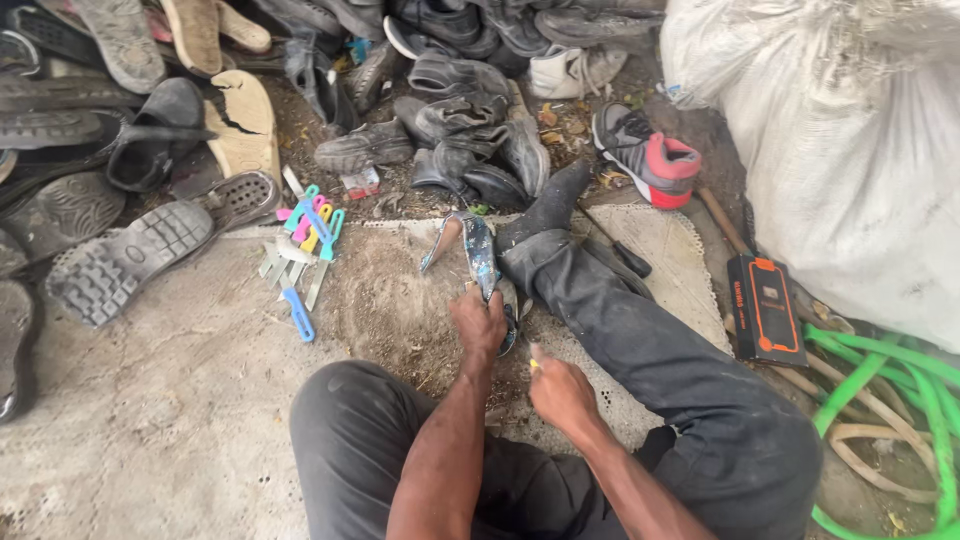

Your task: The person uses a utility knife and a small metal tool to scrape and clean the soles of several shoes. They handle different types of footwear, including boots and sandals, one at a time while sitting on a concrete floor.

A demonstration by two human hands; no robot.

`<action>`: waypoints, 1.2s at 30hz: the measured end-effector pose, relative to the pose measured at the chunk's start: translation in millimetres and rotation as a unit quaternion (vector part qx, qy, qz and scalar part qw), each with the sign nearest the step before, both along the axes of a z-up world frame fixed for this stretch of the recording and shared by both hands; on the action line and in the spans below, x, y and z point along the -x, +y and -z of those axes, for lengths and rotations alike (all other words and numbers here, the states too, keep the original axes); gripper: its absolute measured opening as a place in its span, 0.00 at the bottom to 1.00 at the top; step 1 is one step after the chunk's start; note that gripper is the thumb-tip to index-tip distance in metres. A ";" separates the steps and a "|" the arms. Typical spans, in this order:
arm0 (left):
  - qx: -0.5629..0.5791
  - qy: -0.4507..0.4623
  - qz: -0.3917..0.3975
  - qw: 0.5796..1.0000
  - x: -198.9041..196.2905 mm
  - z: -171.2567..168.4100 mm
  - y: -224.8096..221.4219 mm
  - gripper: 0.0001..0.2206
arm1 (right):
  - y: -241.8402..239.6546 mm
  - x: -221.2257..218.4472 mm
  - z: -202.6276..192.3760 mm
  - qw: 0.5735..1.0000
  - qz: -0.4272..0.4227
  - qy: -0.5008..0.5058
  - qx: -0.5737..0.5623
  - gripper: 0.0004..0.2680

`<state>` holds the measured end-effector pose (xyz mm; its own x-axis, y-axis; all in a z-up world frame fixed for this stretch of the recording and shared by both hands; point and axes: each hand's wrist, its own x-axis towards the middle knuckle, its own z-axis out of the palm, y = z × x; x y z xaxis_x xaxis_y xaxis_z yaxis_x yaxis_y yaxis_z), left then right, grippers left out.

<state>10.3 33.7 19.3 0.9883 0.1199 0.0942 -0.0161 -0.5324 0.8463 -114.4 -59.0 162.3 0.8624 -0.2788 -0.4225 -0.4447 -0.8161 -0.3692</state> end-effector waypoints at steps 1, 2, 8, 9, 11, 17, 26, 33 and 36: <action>0.006 -0.004 -0.002 1.000 8.2 4.0 2.3 0.10 | 0.1 11.7 4.4 0.999 0.024 0.041 -0.008 0.19; 0.022 -0.002 -0.002 1.000 13.8 7.1 4.1 0.10 | 1.0 17.1 10.4 1.000 0.015 -0.006 -0.013 0.18; 0.053 -0.056 -0.017 0.997 3.9 9.8 7.2 0.12 | 12.7 8.5 13.7 1.000 0.014 -0.007 -0.009 0.18; 0.056 -0.055 -0.021 0.997 2.7 8.6 6.9 0.11 | 13.1 18.4 9.9 1.000 0.014 0.012 -0.015 0.20; 0.082 -0.042 -0.017 0.996 -1.9 4.0 6.1 0.11 | 11.8 28.3 11.5 1.000 0.007 0.001 -0.014 0.20; 0.188 0.079 -0.015 0.979 2.0 -2.0 7.9 0.12 | 8.1 14.7 45.0 0.996 0.026 -0.073 -0.048 0.17; 0.166 0.013 0.001 0.986 -5.2 20.9 4.0 0.14 | 3.4 25.8 69.1 0.995 0.037 -0.087 -0.042 0.15; 0.268 0.051 -0.012 0.962 -6.3 24.4 10.0 0.15 | 12.1 51.3 58.8 0.995 0.032 -0.075 -0.056 0.17; 0.233 0.068 -0.010 0.970 -8.6 16.6 8.5 0.15 | 21.0 36.7 58.3 0.992 0.060 -0.093 -0.059 0.16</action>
<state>18.9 42.1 2.7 0.9849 0.1367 -0.1060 0.1190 -0.0900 0.9888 -151.1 -38.0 104.0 0.8924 -0.3422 -0.2943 -0.4508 -0.7080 -0.5437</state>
